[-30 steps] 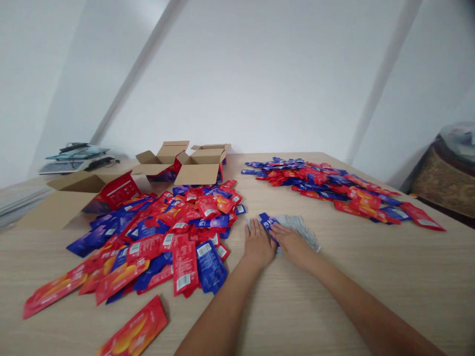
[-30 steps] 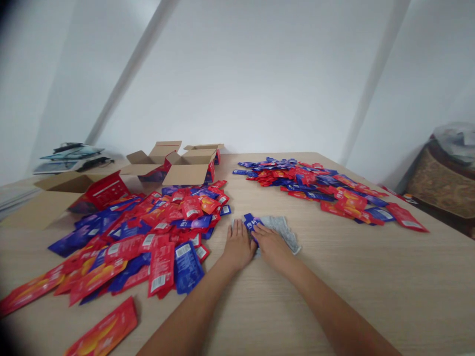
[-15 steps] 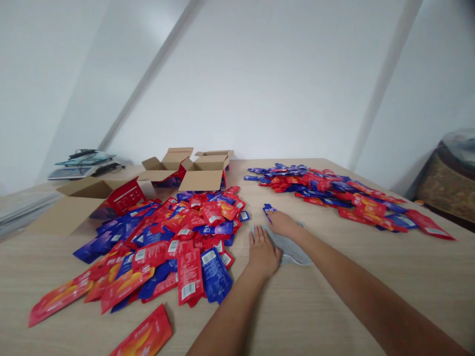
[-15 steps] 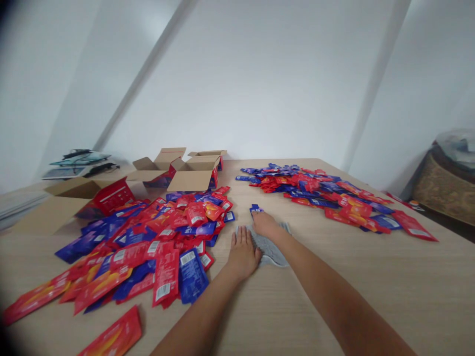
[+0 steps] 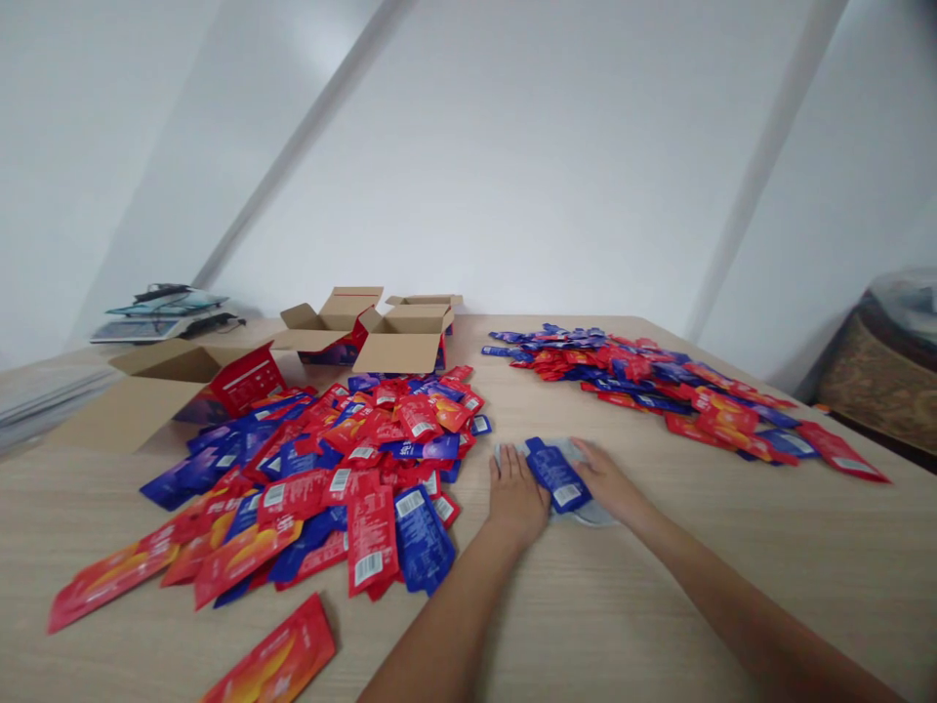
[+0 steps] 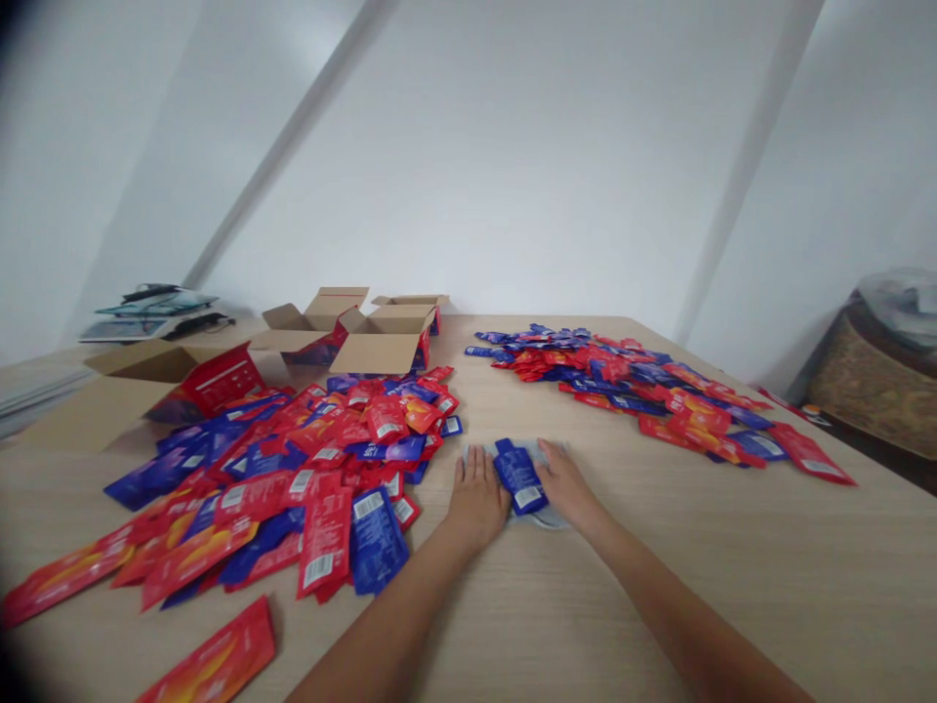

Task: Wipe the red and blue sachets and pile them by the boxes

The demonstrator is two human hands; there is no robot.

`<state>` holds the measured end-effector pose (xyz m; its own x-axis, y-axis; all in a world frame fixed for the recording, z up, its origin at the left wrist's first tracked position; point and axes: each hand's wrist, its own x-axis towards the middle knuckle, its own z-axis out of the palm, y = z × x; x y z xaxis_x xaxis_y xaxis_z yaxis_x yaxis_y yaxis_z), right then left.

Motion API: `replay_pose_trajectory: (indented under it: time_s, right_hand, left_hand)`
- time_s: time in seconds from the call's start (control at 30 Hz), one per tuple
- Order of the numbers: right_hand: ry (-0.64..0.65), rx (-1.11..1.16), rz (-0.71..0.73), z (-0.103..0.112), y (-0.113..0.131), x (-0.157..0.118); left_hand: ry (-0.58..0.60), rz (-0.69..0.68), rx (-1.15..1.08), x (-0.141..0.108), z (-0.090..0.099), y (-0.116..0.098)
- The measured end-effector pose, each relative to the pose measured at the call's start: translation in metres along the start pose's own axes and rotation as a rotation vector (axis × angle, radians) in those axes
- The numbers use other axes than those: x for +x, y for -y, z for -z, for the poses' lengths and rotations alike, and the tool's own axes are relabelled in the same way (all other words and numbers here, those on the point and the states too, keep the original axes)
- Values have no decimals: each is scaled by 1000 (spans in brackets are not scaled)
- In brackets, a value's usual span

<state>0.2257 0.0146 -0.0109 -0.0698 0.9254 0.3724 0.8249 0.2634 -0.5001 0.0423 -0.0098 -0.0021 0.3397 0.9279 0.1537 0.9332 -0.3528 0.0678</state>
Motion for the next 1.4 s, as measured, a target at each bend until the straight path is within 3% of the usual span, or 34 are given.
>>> replay_pose_trajectory:
  time_s: [0.13, 0.23, 0.4, 0.6, 0.77, 1.0, 1.13, 1.2, 1.3, 1.33, 1.4]
  right_hand:
    - [170, -227, 185, 1, 16, -35]
    - [310, -335, 266, 4, 30, -40]
    - [362, -469, 298, 2, 39, -9]
    - [382, -517, 199, -8, 46, 46]
    - [404, -377, 65, -12, 58, 73]
    - [183, -111, -17, -19, 54, 114]
    - [83, 101, -26, -32, 77, 152]
    - [139, 349, 25, -42, 97, 166]
    - [272, 938, 82, -53, 116, 179]
    - [266, 988, 66, -53, 116, 183]
    - [176, 763, -19, -48, 102, 187]
  left_hand:
    - [12, 1, -11, 0, 2, 0]
    - [19, -2, -13, 0, 2, 0]
    - [-13, -8, 11, -1, -1, -1]
    - [-21, -9, 44, -3, 1, -2]
    - [-1, 8, 38, -3, 4, -1]
    - [28, 13, 31, 0, 1, 0]
    - [46, 17, 32, 2, 0, 0]
    - [53, 10, 28, 2, 1, 0]
    - [62, 1, 16, 1, 4, 1]
    - [64, 0, 12, 1, 5, 1]
    - [70, 0, 4, 0, 7, 0]
